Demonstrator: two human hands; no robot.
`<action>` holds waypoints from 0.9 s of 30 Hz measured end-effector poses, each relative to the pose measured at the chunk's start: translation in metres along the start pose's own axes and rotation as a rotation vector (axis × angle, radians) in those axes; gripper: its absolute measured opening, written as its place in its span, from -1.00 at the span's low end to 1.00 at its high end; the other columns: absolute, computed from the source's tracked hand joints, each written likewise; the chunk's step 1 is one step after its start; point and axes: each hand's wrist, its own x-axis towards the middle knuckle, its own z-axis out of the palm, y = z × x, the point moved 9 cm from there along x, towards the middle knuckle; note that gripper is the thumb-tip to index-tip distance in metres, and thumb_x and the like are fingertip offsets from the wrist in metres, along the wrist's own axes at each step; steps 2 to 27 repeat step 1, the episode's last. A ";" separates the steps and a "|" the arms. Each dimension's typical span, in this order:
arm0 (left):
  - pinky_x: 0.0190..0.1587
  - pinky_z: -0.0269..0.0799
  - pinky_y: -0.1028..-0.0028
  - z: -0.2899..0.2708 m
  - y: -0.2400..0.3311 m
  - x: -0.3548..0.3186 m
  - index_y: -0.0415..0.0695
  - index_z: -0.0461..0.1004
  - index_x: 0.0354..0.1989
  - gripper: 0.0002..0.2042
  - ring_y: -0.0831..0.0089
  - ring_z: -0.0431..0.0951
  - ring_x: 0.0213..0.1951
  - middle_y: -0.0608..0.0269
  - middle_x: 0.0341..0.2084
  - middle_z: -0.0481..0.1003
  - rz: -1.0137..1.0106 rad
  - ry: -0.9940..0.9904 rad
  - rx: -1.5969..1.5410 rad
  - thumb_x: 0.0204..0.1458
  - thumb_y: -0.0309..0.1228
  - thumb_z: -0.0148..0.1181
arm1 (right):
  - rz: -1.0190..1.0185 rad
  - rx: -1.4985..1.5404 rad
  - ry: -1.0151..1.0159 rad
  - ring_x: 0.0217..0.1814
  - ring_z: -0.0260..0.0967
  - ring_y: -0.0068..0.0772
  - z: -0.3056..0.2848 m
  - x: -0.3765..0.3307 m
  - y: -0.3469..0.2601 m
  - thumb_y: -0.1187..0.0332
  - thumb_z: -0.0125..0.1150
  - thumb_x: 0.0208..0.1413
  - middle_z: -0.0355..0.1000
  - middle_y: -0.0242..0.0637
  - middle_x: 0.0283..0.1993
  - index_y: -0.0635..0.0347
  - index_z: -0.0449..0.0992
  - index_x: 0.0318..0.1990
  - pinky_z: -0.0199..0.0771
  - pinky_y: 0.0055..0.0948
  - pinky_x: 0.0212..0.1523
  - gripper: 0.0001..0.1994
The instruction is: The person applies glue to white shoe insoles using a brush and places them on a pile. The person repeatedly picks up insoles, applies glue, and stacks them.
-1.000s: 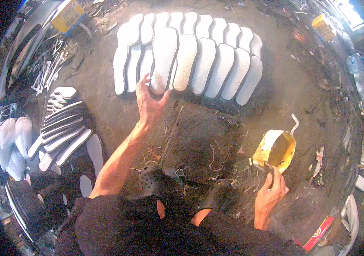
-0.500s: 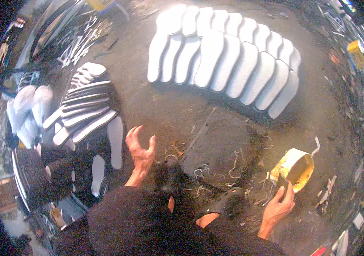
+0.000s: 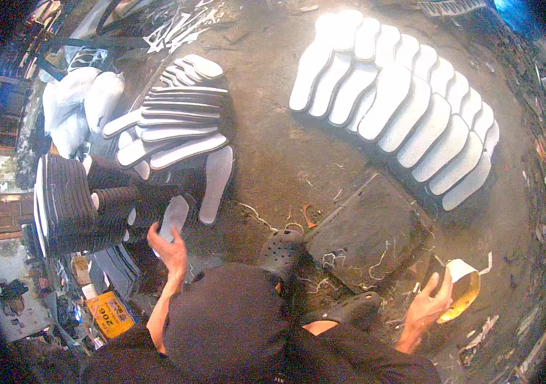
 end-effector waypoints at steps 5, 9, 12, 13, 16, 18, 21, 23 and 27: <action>0.51 0.22 -0.10 0.006 -0.042 -0.001 -0.30 0.36 0.41 -0.34 -0.22 0.40 0.37 -0.22 0.30 0.44 -0.104 -0.028 0.025 0.21 -0.28 0.49 | 0.001 0.034 0.001 0.40 0.52 0.32 0.000 0.000 0.002 0.28 0.21 0.53 0.59 0.22 0.35 0.41 0.59 0.36 0.41 0.13 0.45 -0.57; 0.51 0.22 -0.10 0.006 -0.042 -0.001 -0.30 0.36 0.41 -0.34 -0.22 0.40 0.37 -0.22 0.30 0.44 -0.104 -0.028 0.025 0.21 -0.28 0.49 | 0.001 0.034 0.001 0.40 0.52 0.32 0.000 0.000 0.002 0.28 0.21 0.53 0.59 0.22 0.35 0.41 0.59 0.36 0.41 0.13 0.45 -0.57; 0.51 0.22 -0.10 0.006 -0.042 -0.001 -0.30 0.36 0.41 -0.34 -0.22 0.40 0.37 -0.22 0.30 0.44 -0.104 -0.028 0.025 0.21 -0.28 0.49 | 0.001 0.034 0.001 0.40 0.52 0.32 0.000 0.000 0.002 0.28 0.21 0.53 0.59 0.22 0.35 0.41 0.59 0.36 0.41 0.13 0.45 -0.57; 0.51 0.22 -0.10 0.006 -0.042 -0.001 -0.30 0.36 0.41 -0.34 -0.22 0.40 0.37 -0.22 0.30 0.44 -0.104 -0.028 0.025 0.21 -0.28 0.49 | 0.001 0.034 0.001 0.40 0.52 0.32 0.000 0.000 0.002 0.28 0.21 0.53 0.59 0.22 0.35 0.41 0.59 0.36 0.41 0.13 0.45 -0.57; 0.51 0.22 -0.10 0.006 -0.042 -0.001 -0.30 0.36 0.41 -0.34 -0.22 0.40 0.37 -0.22 0.30 0.44 -0.104 -0.028 0.025 0.21 -0.28 0.49 | 0.001 0.034 0.001 0.40 0.52 0.32 0.000 0.000 0.002 0.28 0.21 0.53 0.59 0.22 0.35 0.41 0.59 0.36 0.41 0.13 0.45 -0.57; 0.51 0.22 -0.10 0.006 -0.042 -0.001 -0.30 0.36 0.41 -0.34 -0.22 0.40 0.37 -0.22 0.30 0.44 -0.104 -0.028 0.025 0.21 -0.28 0.49 | 0.001 0.034 0.001 0.40 0.52 0.32 0.000 0.000 0.002 0.28 0.21 0.53 0.59 0.22 0.35 0.41 0.59 0.36 0.41 0.13 0.45 -0.57; 0.51 0.22 -0.10 0.006 -0.042 -0.001 -0.30 0.36 0.41 -0.34 -0.22 0.40 0.37 -0.22 0.30 0.44 -0.104 -0.028 0.025 0.21 -0.28 0.49 | 0.001 0.034 0.001 0.40 0.52 0.32 0.000 0.000 0.002 0.28 0.21 0.53 0.59 0.22 0.35 0.41 0.59 0.36 0.41 0.13 0.45 -0.57; 0.51 0.22 -0.10 0.006 -0.042 -0.001 -0.30 0.36 0.41 -0.34 -0.22 0.40 0.37 -0.22 0.30 0.44 -0.104 -0.028 0.025 0.21 -0.28 0.49 | 0.001 0.034 0.001 0.40 0.52 0.32 0.000 0.000 0.002 0.28 0.21 0.53 0.59 0.22 0.35 0.41 0.59 0.36 0.41 0.13 0.45 -0.57; 0.51 0.22 -0.10 0.006 -0.042 -0.001 -0.30 0.36 0.41 -0.34 -0.22 0.40 0.37 -0.22 0.30 0.44 -0.104 -0.028 0.025 0.21 -0.28 0.49 | 0.001 0.034 0.001 0.40 0.52 0.32 0.000 0.000 0.002 0.28 0.21 0.53 0.59 0.22 0.35 0.41 0.59 0.36 0.41 0.13 0.45 -0.57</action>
